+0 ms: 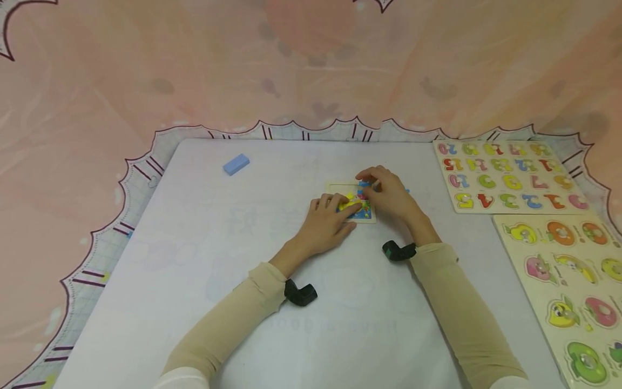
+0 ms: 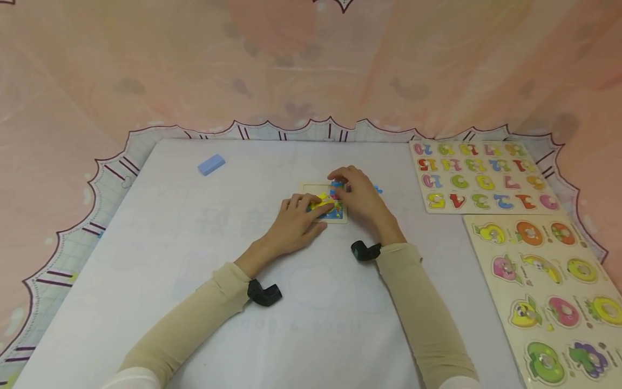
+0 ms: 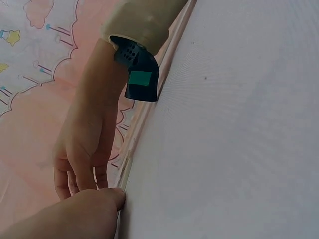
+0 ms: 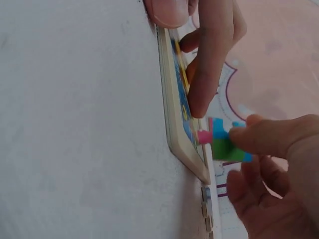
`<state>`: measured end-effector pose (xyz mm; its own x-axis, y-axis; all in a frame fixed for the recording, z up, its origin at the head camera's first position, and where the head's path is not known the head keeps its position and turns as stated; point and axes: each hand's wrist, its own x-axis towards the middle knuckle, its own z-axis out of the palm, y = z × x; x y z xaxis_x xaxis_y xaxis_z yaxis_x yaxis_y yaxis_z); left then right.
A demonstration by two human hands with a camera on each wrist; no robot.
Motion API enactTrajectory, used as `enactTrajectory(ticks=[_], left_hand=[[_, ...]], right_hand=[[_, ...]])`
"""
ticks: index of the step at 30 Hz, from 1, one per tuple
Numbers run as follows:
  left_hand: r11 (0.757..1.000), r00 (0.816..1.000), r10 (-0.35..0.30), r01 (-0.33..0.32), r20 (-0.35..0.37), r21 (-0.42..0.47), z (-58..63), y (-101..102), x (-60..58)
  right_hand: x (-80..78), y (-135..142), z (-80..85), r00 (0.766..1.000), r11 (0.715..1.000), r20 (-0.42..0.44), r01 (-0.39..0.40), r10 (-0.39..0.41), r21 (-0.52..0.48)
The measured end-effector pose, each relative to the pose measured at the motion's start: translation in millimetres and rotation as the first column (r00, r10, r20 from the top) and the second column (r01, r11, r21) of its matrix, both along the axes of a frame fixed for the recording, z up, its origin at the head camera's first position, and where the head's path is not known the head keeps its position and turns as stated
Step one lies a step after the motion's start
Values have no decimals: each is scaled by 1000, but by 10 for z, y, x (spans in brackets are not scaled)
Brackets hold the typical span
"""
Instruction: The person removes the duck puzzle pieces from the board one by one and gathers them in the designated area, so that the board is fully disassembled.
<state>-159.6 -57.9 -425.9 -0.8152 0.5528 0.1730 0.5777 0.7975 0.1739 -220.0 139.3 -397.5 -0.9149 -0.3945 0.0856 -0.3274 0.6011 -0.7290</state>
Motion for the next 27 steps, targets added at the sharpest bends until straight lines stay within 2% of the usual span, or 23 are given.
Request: enactTrajectory(ticks=[4, 7, 13, 18, 27], left_hand=[[1000, 1000, -2, 2, 8, 24, 6, -9, -2], [999, 1000, -3, 2, 9, 32, 8, -10, -1], [999, 1000, 0, 0, 15, 41, -4, -2, -1], [999, 1000, 4, -5, 12, 42, -15, 3, -9], [998, 1000, 4, -4, 7, 58, -3, -8, 0]], right_hand=[[8, 9, 22, 998, 998, 70, 11, -7, -62], [13, 10, 22, 995, 998, 98, 23, -18, -52], [5, 37, 5, 994, 997, 70, 81, -80, -17], [-7, 100, 14, 992, 993, 43, 117, -115, -27], [-32, 187, 21, 990, 989, 32, 140, -138, -45]])
